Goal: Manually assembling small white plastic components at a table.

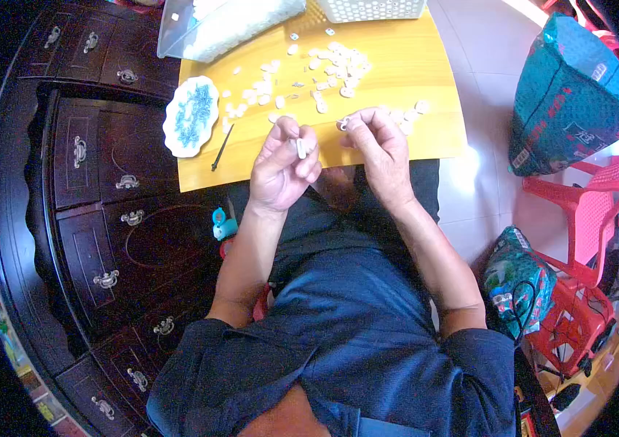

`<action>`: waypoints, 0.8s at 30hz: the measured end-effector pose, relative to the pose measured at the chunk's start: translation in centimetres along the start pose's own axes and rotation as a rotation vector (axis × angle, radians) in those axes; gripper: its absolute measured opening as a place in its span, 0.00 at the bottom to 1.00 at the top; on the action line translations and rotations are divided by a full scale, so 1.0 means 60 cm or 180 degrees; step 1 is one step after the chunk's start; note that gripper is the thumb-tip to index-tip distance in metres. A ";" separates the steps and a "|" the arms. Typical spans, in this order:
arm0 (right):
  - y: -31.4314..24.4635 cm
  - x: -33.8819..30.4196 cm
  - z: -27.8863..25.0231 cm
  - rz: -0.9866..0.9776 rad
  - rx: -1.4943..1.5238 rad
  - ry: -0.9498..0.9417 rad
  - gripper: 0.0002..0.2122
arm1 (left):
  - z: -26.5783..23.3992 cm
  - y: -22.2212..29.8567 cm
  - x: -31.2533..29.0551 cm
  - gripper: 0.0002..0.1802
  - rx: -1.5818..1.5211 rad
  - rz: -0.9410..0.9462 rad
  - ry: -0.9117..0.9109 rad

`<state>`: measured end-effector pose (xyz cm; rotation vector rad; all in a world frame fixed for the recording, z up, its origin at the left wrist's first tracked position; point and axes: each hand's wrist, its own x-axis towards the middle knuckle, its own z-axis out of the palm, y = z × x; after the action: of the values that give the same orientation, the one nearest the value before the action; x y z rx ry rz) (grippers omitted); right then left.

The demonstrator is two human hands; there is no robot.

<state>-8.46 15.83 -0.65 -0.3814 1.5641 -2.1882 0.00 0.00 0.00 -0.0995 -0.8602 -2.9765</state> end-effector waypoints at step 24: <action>0.035 0.011 -0.018 0.1111 0.2568 0.0187 0.10 | 0.029 -0.099 -0.008 0.05 0.3490 0.0149 0.0619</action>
<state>-9.15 15.84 -2.98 0.1950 0.5946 -2.3192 0.19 5.97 -1.73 0.1973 -2.1883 -2.0111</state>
